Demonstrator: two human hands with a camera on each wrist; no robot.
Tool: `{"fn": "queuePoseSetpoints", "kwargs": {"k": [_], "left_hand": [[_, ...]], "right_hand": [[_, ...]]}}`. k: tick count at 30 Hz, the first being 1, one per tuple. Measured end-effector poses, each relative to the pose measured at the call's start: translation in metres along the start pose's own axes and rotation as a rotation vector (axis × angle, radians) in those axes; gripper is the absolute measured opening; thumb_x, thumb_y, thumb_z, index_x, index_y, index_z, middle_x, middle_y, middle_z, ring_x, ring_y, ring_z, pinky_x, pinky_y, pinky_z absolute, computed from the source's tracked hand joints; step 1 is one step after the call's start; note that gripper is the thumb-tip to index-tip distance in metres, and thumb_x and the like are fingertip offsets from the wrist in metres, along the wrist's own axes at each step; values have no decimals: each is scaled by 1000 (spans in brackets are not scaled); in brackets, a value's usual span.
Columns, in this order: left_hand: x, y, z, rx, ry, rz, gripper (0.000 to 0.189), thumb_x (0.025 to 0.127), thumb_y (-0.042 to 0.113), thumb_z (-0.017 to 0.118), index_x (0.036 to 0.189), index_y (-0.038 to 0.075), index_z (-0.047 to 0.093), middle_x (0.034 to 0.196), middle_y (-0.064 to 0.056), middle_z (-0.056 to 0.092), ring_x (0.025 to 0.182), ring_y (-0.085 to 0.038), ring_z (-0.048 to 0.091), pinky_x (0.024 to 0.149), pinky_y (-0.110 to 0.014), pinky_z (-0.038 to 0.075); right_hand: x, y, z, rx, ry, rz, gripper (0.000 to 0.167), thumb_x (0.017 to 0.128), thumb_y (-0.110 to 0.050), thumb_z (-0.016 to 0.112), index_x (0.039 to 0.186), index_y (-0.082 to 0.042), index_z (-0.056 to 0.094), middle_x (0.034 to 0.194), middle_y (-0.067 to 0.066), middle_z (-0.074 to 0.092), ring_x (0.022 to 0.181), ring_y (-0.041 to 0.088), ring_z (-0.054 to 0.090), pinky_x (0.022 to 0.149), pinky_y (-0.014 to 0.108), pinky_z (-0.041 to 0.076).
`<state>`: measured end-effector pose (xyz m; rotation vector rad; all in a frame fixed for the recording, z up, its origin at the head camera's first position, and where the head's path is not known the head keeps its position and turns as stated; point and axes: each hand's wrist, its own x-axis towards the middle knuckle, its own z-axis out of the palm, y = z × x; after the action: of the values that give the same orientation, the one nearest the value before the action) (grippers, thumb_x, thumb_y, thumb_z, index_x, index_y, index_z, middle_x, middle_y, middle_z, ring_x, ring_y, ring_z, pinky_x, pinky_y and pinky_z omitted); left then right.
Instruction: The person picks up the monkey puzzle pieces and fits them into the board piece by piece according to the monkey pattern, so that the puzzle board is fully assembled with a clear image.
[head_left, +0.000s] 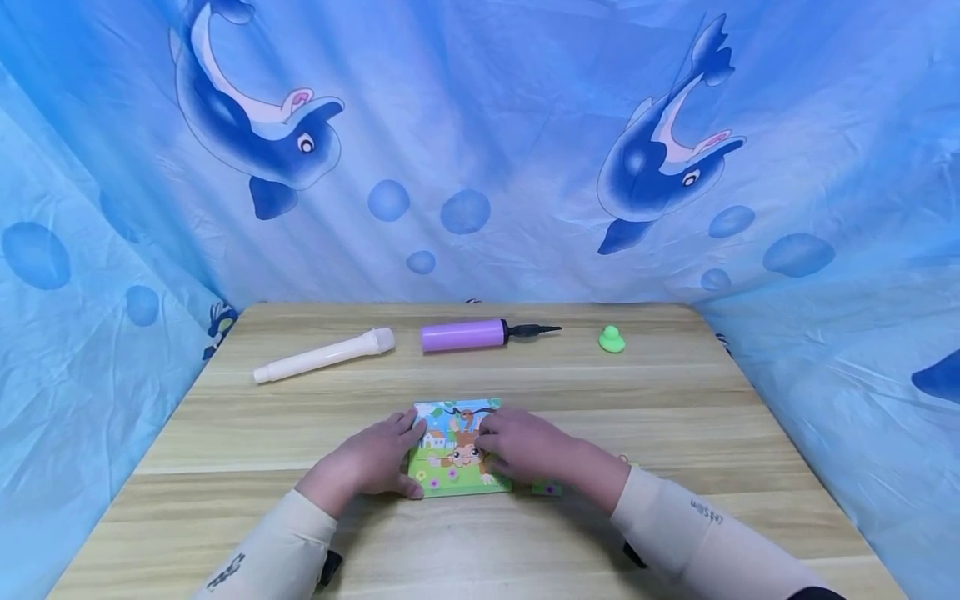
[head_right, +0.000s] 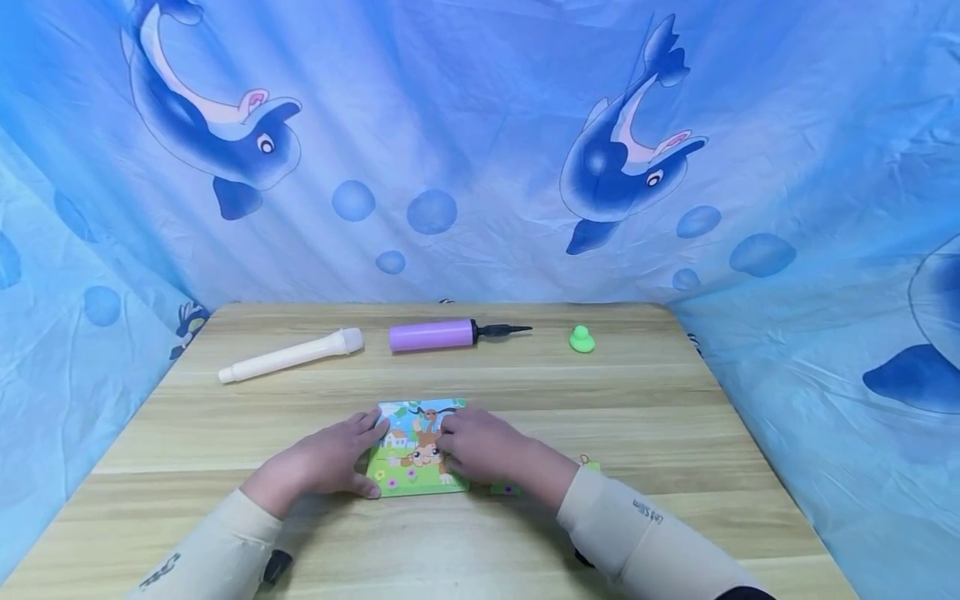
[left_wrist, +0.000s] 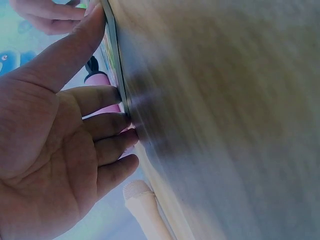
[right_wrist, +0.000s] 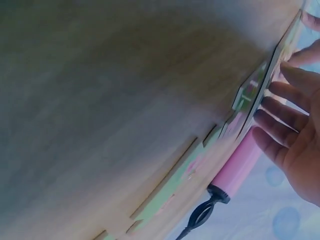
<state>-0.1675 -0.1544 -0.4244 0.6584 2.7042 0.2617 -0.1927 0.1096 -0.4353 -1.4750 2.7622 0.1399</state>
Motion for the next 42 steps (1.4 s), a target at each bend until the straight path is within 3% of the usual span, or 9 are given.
{"fn": "queuePoseSetpoints", "kwargs": {"k": [5, 9, 13, 18, 22, 25, 32, 37, 42], "left_hand": [[0, -2, 1, 5, 2, 2, 102, 74, 53, 79, 151, 3, 35, 160, -22, 24, 146, -43, 25, 117, -53, 30], [-1, -2, 2, 7, 2, -2, 102, 74, 53, 79, 151, 3, 35, 160, -21, 23, 146, -43, 25, 116, -53, 30], [0, -1, 1, 4, 1, 0, 101, 75, 53, 78, 152, 4, 34, 161, -20, 23, 146, -42, 25, 116, -53, 31], [-1, -1, 0, 7, 2, -3, 101, 75, 53, 79, 151, 3, 35, 161, -21, 23, 146, -42, 24, 117, -53, 30], [-1, 0, 0, 4, -2, -8, 101, 75, 52, 79, 151, 3, 35, 161, -21, 23, 146, -42, 24, 117, -53, 29], [-1, 0, 0, 2, 0, -6, 102, 75, 52, 79, 151, 3, 35, 161, -21, 23, 146, -43, 24, 117, -53, 29], [0, 1, 1, -5, -1, -4, 102, 74, 53, 79, 152, 3, 34, 161, -21, 22, 146, -43, 24, 117, -53, 29], [0, 0, 1, -13, 1, -7, 103, 73, 53, 79, 152, 4, 34, 161, -21, 22, 146, -43, 23, 117, -54, 29], [-1, 0, 1, -13, 8, -6, 103, 73, 53, 80, 152, 4, 35, 161, -21, 22, 146, -43, 24, 116, -54, 30]], "right_hand": [[-2, -6, -2, -37, -58, 13, 41, 94, -39, 64, 130, -20, 63, 126, -4, 58, 111, 12, 55, 87, 28, 52], [-9, 0, -6, 86, -56, 53, 47, 95, -39, 62, 137, -19, 58, 134, 0, 56, 123, 17, 53, 102, 35, 49], [-24, 8, -12, 149, -53, 171, 52, 93, -44, 64, 136, -15, 57, 133, 3, 58, 126, 21, 53, 108, 40, 45], [-44, 15, -13, 34, -134, 273, 57, 80, -62, 69, 115, -17, 66, 109, -2, 61, 105, 18, 57, 95, 41, 50], [-53, 13, -10, -14, -160, 245, 47, 74, -64, 73, 93, -22, 63, 91, -7, 53, 87, 13, 50, 77, 35, 47], [-56, 11, -8, 9, -135, 217, 39, 75, -57, 76, 87, -23, 61, 88, -9, 50, 82, 11, 45, 71, 31, 43], [-54, 12, -7, 143, -154, 247, 34, 78, -44, 80, 91, -23, 57, 87, -12, 48, 81, 8, 45, 73, 28, 45], [-46, 15, -12, 376, -198, 287, 20, 86, -28, 76, 89, -25, 57, 81, -14, 54, 71, 5, 51, 65, 23, 48], [-33, 21, -19, 523, -151, 247, 17, 92, -26, 69, 83, -26, 55, 77, -14, 55, 68, 5, 50, 63, 22, 45]]}}
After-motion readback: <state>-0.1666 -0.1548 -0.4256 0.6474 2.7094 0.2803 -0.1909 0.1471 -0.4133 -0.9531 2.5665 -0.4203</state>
